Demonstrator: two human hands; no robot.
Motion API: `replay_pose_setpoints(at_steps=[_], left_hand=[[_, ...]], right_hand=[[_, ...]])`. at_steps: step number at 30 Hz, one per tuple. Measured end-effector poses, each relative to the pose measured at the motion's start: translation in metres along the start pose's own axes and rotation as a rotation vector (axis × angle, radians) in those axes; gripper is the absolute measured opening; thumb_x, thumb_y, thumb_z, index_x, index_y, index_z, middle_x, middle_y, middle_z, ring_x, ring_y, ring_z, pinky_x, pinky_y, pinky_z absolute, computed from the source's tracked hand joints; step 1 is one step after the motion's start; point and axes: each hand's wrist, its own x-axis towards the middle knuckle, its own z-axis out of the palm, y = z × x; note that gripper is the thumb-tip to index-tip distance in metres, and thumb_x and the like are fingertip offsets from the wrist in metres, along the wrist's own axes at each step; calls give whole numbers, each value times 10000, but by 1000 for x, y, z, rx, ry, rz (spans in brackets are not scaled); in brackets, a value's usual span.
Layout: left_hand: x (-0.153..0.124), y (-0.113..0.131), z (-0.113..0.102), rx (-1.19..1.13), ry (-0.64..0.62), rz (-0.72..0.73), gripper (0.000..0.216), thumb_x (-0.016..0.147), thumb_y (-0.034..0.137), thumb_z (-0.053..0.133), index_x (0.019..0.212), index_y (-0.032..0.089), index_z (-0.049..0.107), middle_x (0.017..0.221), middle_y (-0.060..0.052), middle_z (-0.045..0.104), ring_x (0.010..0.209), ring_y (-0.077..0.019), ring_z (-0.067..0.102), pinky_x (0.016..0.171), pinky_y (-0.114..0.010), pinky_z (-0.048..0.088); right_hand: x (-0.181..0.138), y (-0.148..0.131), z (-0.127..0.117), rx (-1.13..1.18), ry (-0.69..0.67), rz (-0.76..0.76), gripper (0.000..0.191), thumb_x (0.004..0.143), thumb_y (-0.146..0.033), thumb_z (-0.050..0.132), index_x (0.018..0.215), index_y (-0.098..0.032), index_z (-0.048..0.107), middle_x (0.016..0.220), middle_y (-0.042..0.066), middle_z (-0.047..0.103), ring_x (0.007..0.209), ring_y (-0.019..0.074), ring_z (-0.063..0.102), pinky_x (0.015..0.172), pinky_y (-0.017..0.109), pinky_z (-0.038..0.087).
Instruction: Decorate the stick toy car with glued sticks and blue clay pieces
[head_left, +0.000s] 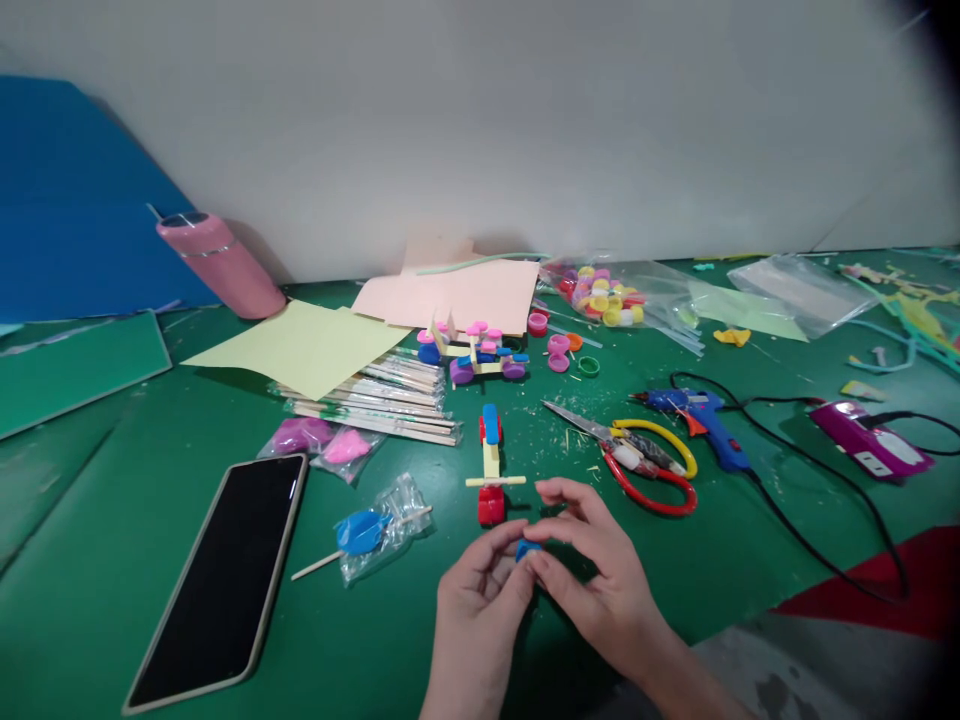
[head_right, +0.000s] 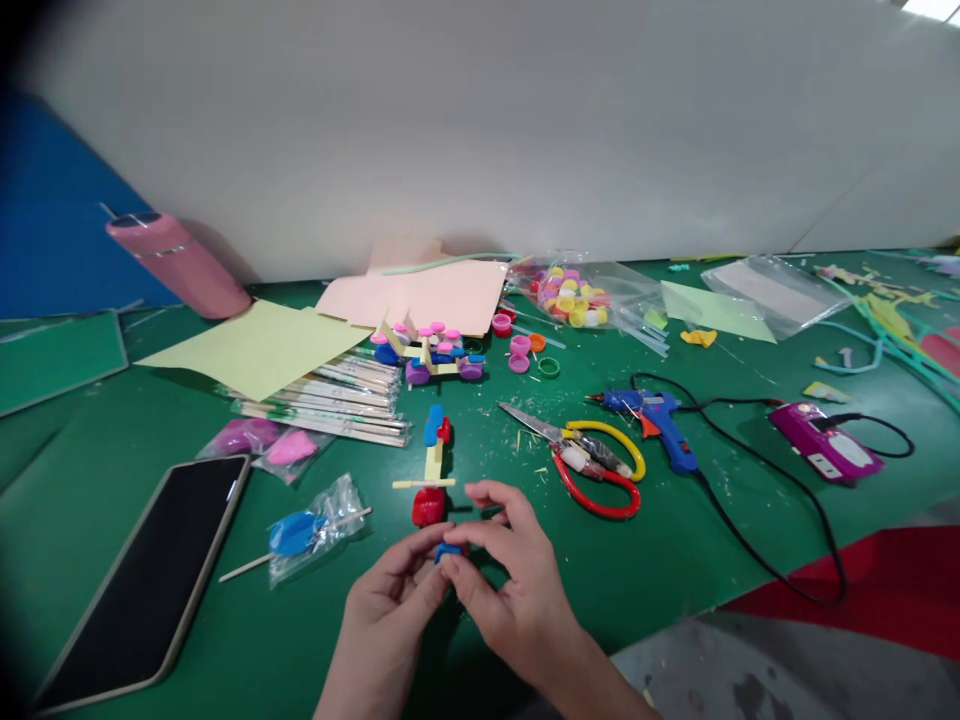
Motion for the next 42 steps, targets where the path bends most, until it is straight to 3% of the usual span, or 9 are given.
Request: replay_pose_setpoints(at_steps=[11,20,28,37,42], left_hand=[[-2,0,1,59,-140,24,222,659,208,686,881,195,686,813,-38,726,804,-168,659,675,-188,511],[0,0,-3,119,-236,81,256,676,195,677,930,221,657,778,-19,714,640,-134,661,629,-208,528],[-2,2,-5,128,-243,127,265,670,178,679,926,246,678,761,-20,722,621,-145,664,618,-217,535],[-6,5,-3,356,-127,422,271,640,130,681,830,317,724,724,7,725,641,-138,651,627,-173,514],[-3,3,-6,181,-163,258,219,653,155,685,828,281,725,686,-3,717,597,-129,642,615,-191,510]], right_hand=[[5,3,-7,35,37,128,106,784,-187,559,811,-219,657,1108,63,489,1054,191,496,886,288,394],[11,-1,-13,464,-129,412,95,772,-236,594,720,-175,644,1095,94,534,1015,202,539,848,309,445],[10,-4,-14,458,-88,367,119,760,-268,619,693,-180,664,1101,92,549,998,201,545,866,348,442],[10,-7,-9,427,-30,346,149,746,-289,637,656,-183,690,1070,93,573,978,201,550,870,354,445],[10,-12,-11,448,-26,349,195,805,-326,560,886,-209,694,1121,100,558,1036,216,535,823,338,473]])
